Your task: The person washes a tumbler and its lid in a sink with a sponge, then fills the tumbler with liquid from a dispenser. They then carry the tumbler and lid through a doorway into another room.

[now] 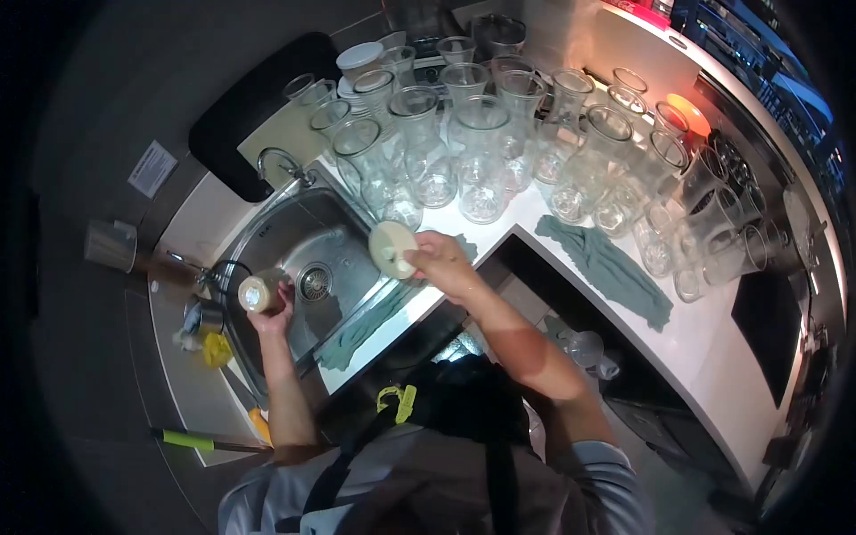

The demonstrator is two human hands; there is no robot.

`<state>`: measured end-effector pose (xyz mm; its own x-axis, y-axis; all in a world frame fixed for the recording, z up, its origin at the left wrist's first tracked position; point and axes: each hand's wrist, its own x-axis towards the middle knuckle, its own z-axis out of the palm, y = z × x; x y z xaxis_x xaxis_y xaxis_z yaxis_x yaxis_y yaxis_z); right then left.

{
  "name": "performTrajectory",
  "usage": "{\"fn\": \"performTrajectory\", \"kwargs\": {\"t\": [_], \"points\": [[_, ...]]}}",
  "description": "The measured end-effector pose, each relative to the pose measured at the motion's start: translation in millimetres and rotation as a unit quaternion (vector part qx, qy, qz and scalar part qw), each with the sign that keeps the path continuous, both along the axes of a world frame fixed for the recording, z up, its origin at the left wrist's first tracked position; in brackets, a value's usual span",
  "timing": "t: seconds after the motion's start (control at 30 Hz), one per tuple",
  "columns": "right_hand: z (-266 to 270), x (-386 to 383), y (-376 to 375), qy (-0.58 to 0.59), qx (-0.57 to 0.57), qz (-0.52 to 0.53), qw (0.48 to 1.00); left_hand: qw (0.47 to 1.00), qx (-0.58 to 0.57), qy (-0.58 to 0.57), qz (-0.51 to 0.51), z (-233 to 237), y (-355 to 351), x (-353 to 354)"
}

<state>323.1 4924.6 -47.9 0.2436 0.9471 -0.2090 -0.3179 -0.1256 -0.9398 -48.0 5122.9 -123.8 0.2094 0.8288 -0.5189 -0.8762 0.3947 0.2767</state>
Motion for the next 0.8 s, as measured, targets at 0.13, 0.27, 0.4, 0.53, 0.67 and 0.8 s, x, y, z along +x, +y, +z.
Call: {"fn": "performTrajectory", "kwargs": {"t": [0.13,0.27,0.4,0.53,0.67,0.8], "points": [[13.2,12.9,-20.1,-0.039,-0.025,-0.050,0.998,0.996,0.044,0.054,-0.046,5.8,9.5,14.3],[11.6,26.2,-37.4,-0.084,-0.022,-0.078,0.993,0.893,0.254,0.358,-0.102,-6.2,51.8,34.7],[18.5,32.1,-72.7,-0.083,-0.045,-0.135,0.986,0.490,0.354,0.793,-0.073,8.1,128.4,32.5],[16.9,41.3,-114.2,-0.104,-0.083,-0.211,0.968,0.359,0.257,0.889,-0.123,59.4,166.0,57.7],[15.5,43.3,-139.9,-0.089,-0.102,-0.257,0.957,0.336,0.250,0.900,-0.117,61.6,219.4,89.2],[13.8,38.3,-146.7,-0.100,-0.129,-0.309,0.937,0.349,0.276,0.889,-0.110,64.9,241.1,104.4]]}}
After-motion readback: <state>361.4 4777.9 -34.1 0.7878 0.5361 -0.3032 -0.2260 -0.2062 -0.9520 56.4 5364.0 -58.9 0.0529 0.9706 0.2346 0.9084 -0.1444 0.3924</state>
